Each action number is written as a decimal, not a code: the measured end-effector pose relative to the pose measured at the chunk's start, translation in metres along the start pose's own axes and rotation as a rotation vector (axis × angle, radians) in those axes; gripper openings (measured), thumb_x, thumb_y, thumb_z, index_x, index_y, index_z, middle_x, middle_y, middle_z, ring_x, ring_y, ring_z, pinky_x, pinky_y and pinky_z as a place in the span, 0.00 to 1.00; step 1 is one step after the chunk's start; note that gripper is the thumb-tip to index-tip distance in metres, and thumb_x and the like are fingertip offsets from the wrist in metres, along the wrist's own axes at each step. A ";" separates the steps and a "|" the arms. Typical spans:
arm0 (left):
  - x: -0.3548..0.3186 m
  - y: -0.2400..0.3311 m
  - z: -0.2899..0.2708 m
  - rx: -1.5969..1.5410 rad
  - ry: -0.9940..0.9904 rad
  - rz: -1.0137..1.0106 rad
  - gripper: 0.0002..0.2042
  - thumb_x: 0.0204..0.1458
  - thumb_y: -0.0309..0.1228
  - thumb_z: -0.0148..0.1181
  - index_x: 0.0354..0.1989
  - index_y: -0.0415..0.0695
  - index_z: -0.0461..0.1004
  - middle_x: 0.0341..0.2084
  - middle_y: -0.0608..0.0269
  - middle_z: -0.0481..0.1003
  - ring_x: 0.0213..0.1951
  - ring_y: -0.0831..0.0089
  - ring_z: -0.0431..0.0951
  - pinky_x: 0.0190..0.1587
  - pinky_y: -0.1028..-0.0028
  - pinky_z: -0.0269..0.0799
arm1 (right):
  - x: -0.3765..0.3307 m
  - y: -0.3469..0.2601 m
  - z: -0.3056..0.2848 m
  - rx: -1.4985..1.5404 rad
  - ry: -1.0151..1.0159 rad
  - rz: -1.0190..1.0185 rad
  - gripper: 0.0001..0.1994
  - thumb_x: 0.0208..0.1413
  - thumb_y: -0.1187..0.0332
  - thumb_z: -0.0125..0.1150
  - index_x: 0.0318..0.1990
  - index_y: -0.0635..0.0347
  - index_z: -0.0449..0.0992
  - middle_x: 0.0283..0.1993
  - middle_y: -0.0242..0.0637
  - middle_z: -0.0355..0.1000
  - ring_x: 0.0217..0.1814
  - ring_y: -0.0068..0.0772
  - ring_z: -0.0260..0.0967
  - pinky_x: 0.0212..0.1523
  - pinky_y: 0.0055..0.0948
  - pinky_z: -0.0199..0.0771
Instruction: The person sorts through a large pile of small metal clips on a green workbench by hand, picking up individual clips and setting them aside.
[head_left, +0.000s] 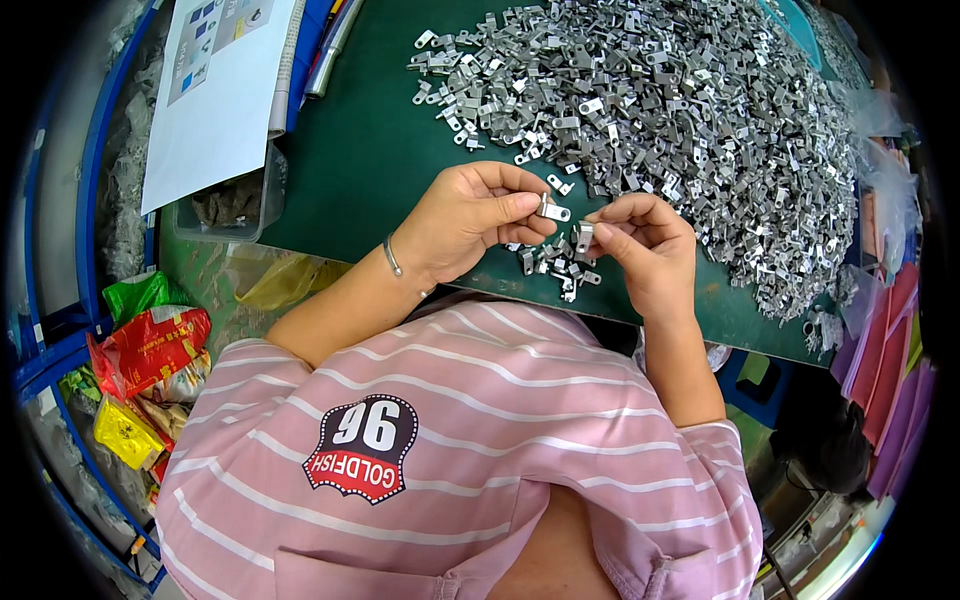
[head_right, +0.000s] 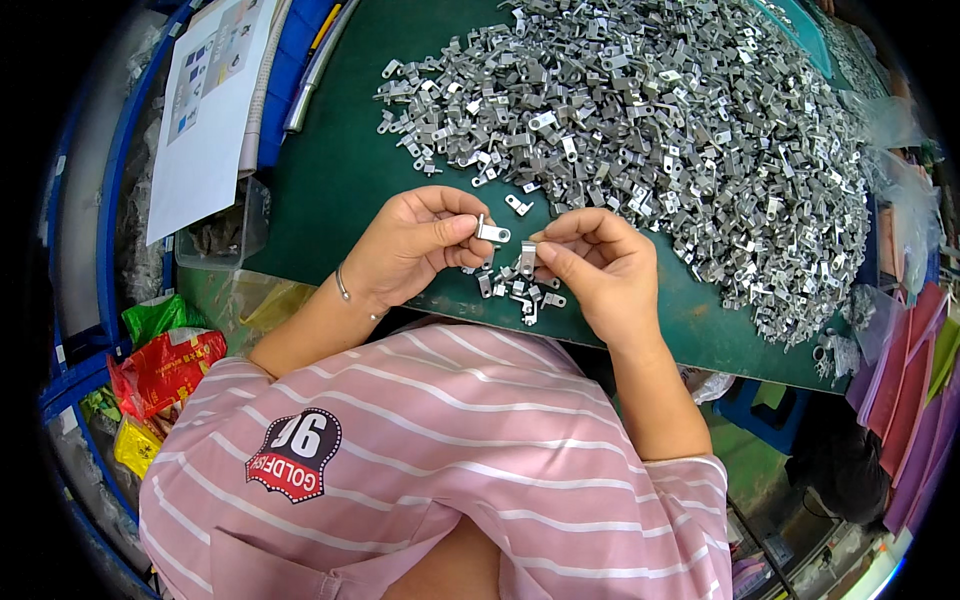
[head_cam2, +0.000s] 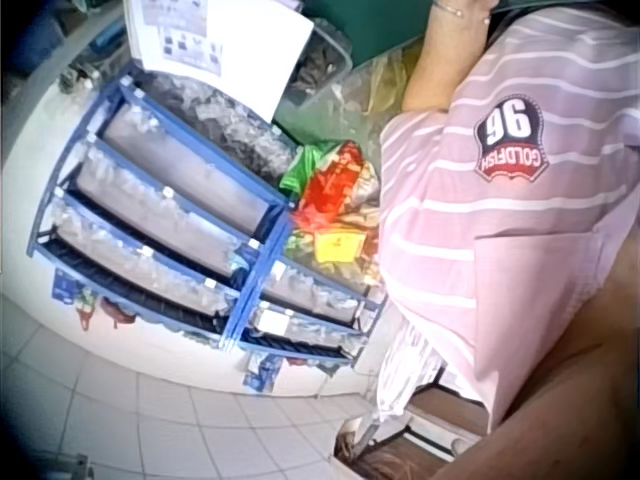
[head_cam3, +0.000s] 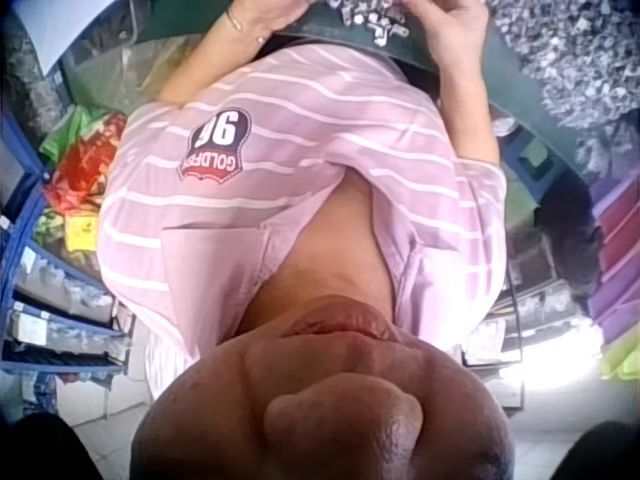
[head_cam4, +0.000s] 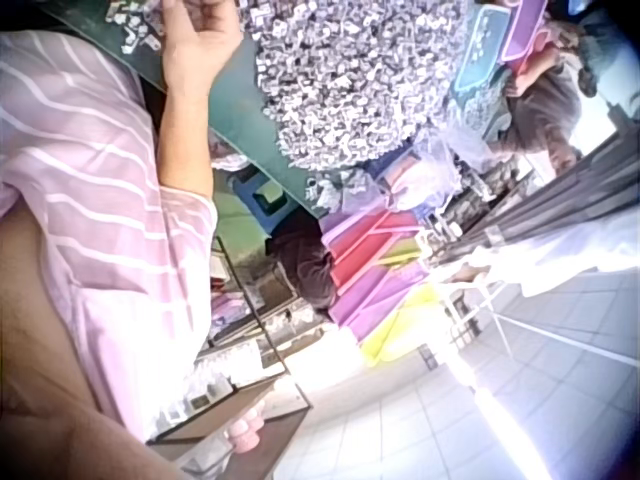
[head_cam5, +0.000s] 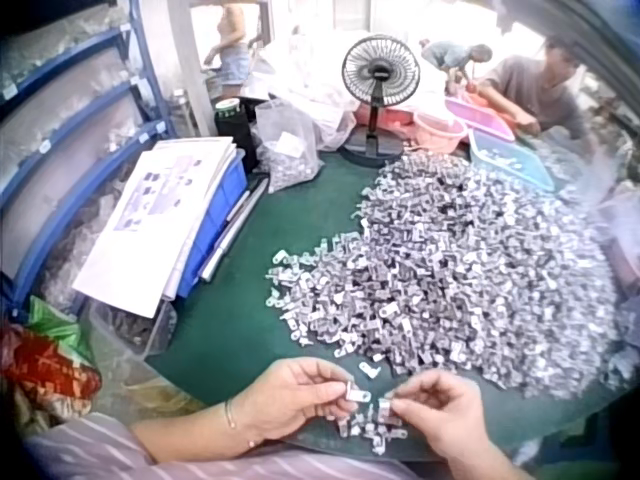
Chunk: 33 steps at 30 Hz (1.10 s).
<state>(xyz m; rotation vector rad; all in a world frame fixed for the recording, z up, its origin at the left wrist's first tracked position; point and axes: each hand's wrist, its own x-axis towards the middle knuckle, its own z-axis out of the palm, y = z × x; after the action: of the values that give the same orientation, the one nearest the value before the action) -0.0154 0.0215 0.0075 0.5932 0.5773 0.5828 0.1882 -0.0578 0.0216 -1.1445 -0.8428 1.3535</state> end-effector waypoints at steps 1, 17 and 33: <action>-0.001 0.001 0.001 0.001 -0.001 -0.001 0.08 0.54 0.22 0.56 0.40 0.33 0.72 0.32 0.54 0.76 0.32 0.70 0.80 0.37 0.75 0.79 | 0.001 0.000 -0.003 0.114 -0.020 0.023 0.06 0.50 0.82 0.58 0.36 0.68 0.72 0.34 0.41 0.73 0.34 0.27 0.74 0.33 0.23 0.78; 0.012 -0.004 0.006 1.486 0.216 0.790 0.09 0.42 0.20 0.61 0.34 0.39 0.74 0.32 0.57 0.73 0.35 0.59 0.74 0.38 0.68 0.70 | 0.021 0.008 0.014 -1.287 -0.045 -0.490 0.09 0.47 0.77 0.60 0.38 0.58 0.76 0.33 0.38 0.69 0.29 0.42 0.70 0.28 0.35 0.70; 0.021 -0.004 0.001 1.624 0.251 0.832 0.09 0.42 0.21 0.63 0.33 0.41 0.73 0.28 0.58 0.71 0.33 0.58 0.73 0.36 0.66 0.69 | 0.016 -0.009 -0.012 0.476 -0.208 0.495 0.09 0.54 0.74 0.59 0.39 0.71 0.73 0.30 0.39 0.73 0.20 0.16 0.60 0.14 0.11 0.53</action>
<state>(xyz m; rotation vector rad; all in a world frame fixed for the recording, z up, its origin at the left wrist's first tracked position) 0.0009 0.0321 -0.0009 2.3907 0.9950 0.8955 0.2037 -0.0425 0.0241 -0.8683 -0.3450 1.9802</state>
